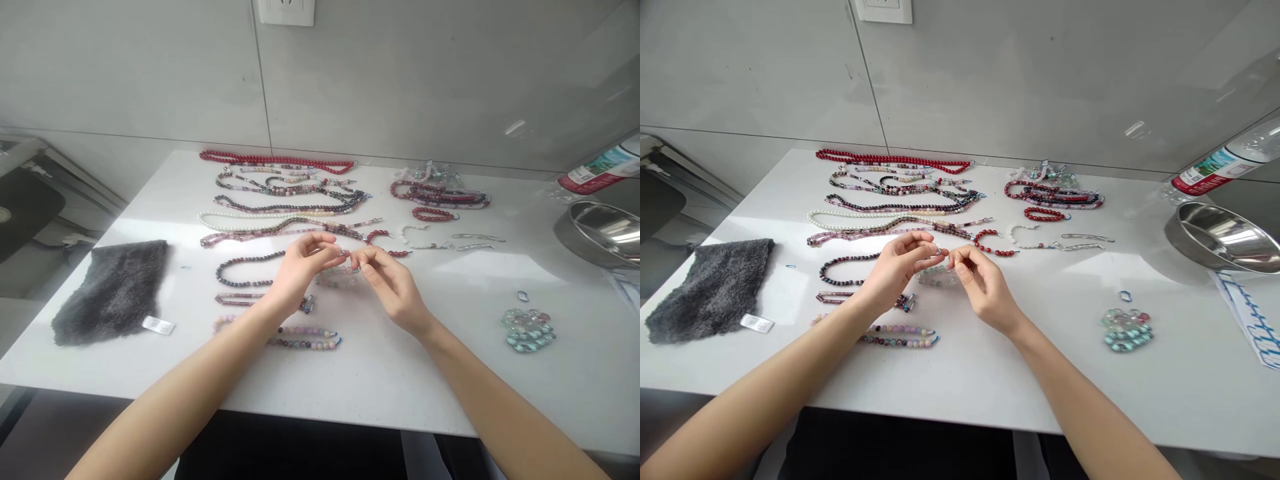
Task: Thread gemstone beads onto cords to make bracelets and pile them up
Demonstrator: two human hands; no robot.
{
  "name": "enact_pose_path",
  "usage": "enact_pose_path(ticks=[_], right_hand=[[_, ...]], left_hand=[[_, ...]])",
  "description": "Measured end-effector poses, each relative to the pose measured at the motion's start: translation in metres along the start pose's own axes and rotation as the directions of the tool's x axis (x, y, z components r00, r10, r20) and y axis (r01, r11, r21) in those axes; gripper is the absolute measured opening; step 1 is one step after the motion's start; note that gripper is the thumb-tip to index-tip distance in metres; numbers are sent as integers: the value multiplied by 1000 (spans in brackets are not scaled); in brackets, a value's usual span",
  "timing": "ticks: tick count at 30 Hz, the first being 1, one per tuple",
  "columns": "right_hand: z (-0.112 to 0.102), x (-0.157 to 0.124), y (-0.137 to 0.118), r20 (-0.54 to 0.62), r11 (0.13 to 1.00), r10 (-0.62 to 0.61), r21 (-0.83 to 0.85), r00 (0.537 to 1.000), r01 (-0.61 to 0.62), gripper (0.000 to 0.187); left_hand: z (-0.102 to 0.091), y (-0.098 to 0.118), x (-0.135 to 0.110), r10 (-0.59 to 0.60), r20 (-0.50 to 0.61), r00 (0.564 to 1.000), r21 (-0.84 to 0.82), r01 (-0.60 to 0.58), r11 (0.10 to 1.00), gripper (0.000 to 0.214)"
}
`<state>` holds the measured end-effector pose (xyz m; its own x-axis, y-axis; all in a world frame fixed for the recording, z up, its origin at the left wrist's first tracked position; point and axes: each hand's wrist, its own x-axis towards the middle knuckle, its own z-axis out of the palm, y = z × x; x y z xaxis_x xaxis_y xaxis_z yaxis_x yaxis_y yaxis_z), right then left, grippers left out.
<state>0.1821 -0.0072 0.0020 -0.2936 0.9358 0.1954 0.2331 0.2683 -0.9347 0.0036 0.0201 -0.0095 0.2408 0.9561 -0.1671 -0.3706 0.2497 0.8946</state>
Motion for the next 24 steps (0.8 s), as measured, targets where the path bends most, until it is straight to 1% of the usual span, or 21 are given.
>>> enact_pose_path(ticks=[4,7,9,12,14,17,21,24], right_hand=[[-5,-1,1,-34,999,-5,-48,999,4,16],[-12,-1,-1,-49,994,12,-110,999,-18,14],[-16,0,-2,-59,993,61,-99,996,-67,12],[-21,2,-5,-99,987,160,-10,982,-161,12],[-21,3,-6,-120,979,204,31,972,-202,12],[-21,4,-7,-134,972,235,21,963,-234,14],[-19,5,-7,-165,957,284,-8,945,-289,14],[-18,4,-4,-207,952,305,43,929,-303,13]], left_hand=[[1,0,-1,31,4,1000,96,-31,995,19],[2,1,0,17,57,998,155,-25,988,19],[4,1,-1,-5,108,994,191,-16,981,18],[6,0,-2,-34,194,980,274,-21,962,16],[8,-1,-4,-40,244,969,341,-47,939,15],[9,-1,-7,-43,296,954,443,-97,891,16],[9,1,-8,-64,303,951,556,-122,822,22],[10,3,-9,-47,321,946,613,-170,772,25]])
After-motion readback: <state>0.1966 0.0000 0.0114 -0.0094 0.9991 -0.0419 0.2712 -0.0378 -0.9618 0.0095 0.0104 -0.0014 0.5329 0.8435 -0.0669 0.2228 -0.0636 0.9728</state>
